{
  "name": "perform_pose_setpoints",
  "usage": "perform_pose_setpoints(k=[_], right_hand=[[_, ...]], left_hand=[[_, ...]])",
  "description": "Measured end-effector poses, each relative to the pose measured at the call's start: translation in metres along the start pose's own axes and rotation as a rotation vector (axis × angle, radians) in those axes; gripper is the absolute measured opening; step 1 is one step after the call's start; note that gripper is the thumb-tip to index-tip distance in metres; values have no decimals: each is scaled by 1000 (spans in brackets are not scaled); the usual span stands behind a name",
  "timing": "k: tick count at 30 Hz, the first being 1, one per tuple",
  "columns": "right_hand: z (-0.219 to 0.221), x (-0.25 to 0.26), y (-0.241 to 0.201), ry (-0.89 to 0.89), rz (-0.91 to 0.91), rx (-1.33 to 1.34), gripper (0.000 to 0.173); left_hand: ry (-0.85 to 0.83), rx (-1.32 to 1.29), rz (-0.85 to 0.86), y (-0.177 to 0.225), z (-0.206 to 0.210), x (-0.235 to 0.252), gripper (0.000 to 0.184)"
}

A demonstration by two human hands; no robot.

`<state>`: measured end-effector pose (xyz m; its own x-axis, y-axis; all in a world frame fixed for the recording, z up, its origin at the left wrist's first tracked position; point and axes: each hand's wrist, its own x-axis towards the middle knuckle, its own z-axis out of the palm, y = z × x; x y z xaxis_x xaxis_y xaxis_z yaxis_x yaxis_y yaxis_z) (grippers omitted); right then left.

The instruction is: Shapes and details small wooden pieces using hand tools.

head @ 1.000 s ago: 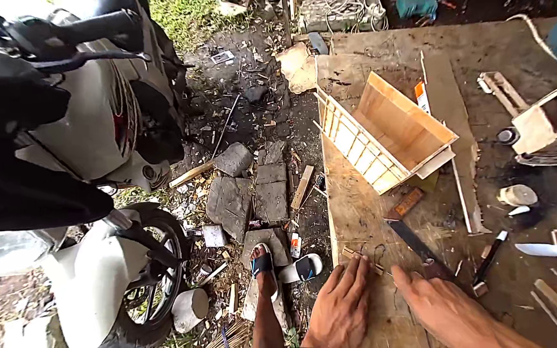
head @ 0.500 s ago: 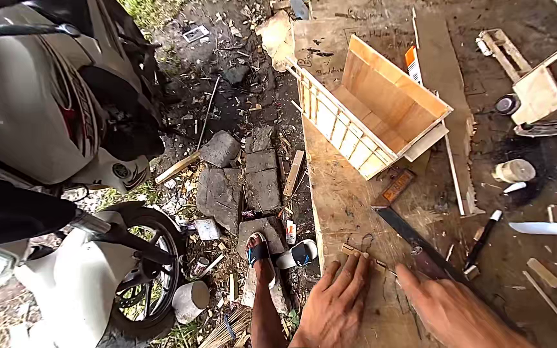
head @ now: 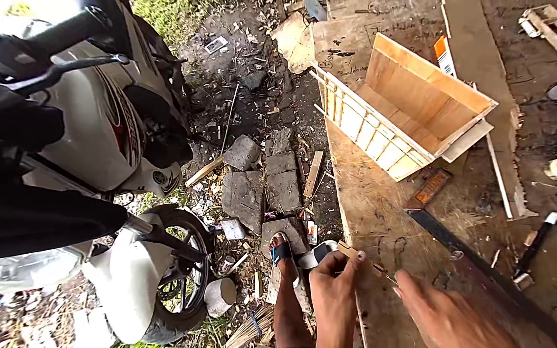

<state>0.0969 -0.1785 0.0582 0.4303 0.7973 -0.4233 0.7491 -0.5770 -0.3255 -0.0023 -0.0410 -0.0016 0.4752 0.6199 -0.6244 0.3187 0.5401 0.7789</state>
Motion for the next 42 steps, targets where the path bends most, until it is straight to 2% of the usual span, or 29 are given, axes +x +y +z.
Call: perform_pose_setpoints(k=[5,9,13,20,24,29,35,39,42], right_hand=[[21,12,2,51,-33,-156,22],[33,22,-6,118,-67,-231,23],[33,25,-9,89,-46,-268,25],[27,21,-11,-18,13,-265,26],[29,13,-5,32,6,-256,25],[31,11,-6,32,39,-227,27],[23,10,-10,-78,99,-215,30],[15,13,-13,-190,134,-194,32],[15,13,-12,-210,131,-198,32]], left_hand=[[107,37,-12,-17,2,4,13],[40,-79,-81,-22,2,3,23],[-1,-110,-171,-14,0,7,27],[44,-107,-227,-7,4,12,17],[76,-54,-203,-6,12,6,15],[-5,113,-250,-3,11,6,17],[-33,161,-290,-3,17,0,24],[37,240,-303,0,24,-3,24],[87,222,-283,-2,25,-7,24]])
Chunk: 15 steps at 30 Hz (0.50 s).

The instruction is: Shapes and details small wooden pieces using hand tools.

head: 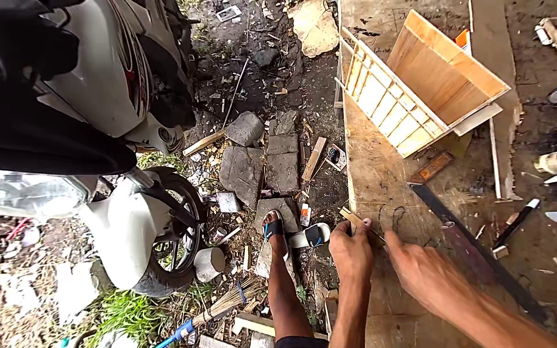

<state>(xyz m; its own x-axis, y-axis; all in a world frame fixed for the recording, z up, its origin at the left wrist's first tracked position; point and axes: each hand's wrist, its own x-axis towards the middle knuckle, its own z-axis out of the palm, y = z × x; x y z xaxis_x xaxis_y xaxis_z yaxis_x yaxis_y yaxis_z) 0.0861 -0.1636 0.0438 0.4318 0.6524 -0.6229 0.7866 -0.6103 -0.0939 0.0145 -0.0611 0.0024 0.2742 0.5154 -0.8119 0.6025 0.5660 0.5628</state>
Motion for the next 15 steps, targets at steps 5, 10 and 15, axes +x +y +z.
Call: perform_pose_setpoints(k=[5,10,15], right_hand=[[-3,3,1,-35,-15,15,34],[-16,5,0,-183,6,28,38],[-7,3,6,-116,-21,25,38]], left_hand=[[35,29,19,4,4,0,23],[112,106,35,7,16,-3,24],[124,112,46,6,17,-2,23]])
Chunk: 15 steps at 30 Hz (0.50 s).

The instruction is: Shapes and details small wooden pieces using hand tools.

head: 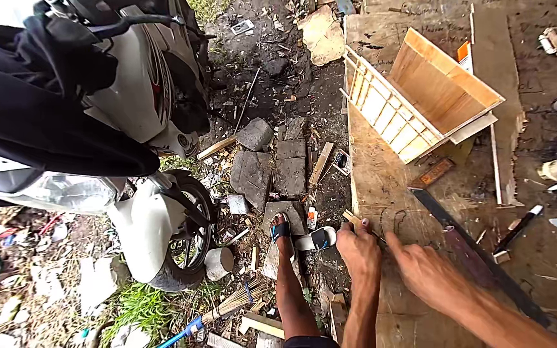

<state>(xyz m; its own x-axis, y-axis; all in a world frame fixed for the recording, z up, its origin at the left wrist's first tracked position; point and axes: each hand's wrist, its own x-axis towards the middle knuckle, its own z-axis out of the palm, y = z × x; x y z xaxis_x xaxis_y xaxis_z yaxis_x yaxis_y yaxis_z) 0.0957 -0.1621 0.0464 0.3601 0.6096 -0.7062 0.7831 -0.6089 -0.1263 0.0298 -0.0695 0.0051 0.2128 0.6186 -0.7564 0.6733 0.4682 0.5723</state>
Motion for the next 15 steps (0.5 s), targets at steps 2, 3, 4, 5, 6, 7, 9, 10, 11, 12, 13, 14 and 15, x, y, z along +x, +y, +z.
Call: perform_pose_setpoints(k=[2,3,4,5,6,7,9,10,11,12,13,14,15], right_hand=[[10,-3,7,89,-25,-13,34],[14,-5,11,127,-38,-12,33],[16,-6,13,142,-50,-5,33],[16,-6,14,122,-52,14,33],[19,-8,16,141,-64,40,32],[21,-11,18,183,-72,71,32],[25,-17,20,404,-140,86,28],[27,-18,20,495,-171,83,28],[26,-16,21,535,-188,77,28],[25,-10,22,529,-193,78,28],[24,-2,22,514,-194,89,28],[25,5,21,491,-193,101,29],[25,9,20,468,-191,102,29]], left_hand=[[-4,-8,7,0,-1,1,24],[-29,-9,11,-1,-3,0,24],[-59,-21,21,-4,-6,2,25],[-82,-48,31,-7,-10,5,24],[-104,-80,43,-13,-13,7,24],[-122,-124,58,-17,-15,10,25],[-147,-236,60,-21,-17,16,24],[-153,-292,42,-24,-17,16,23],[-154,-349,20,-27,-16,15,21],[-155,-406,-1,-28,-15,15,19],[-150,-453,-17,-29,-13,14,17],[-143,-480,-27,-29,-12,14,16],[-135,-492,-29,-29,-10,14,16]])
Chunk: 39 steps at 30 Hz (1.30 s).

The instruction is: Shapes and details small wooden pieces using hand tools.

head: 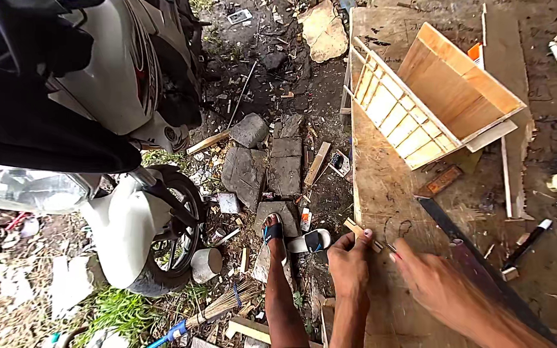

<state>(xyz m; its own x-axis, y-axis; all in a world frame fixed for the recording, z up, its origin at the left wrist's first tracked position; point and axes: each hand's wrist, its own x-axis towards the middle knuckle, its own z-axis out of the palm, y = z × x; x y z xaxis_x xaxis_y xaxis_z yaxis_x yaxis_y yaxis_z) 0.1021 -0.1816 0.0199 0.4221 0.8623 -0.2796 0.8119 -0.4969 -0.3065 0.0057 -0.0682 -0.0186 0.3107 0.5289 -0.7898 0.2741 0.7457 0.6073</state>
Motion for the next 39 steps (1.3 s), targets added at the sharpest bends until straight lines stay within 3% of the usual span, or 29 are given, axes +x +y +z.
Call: perform_pose_setpoints(k=[39], right_hand=[[7,0,-3,1,-36,-82,28]], left_hand=[[22,33,17,-2,4,-3,16]])
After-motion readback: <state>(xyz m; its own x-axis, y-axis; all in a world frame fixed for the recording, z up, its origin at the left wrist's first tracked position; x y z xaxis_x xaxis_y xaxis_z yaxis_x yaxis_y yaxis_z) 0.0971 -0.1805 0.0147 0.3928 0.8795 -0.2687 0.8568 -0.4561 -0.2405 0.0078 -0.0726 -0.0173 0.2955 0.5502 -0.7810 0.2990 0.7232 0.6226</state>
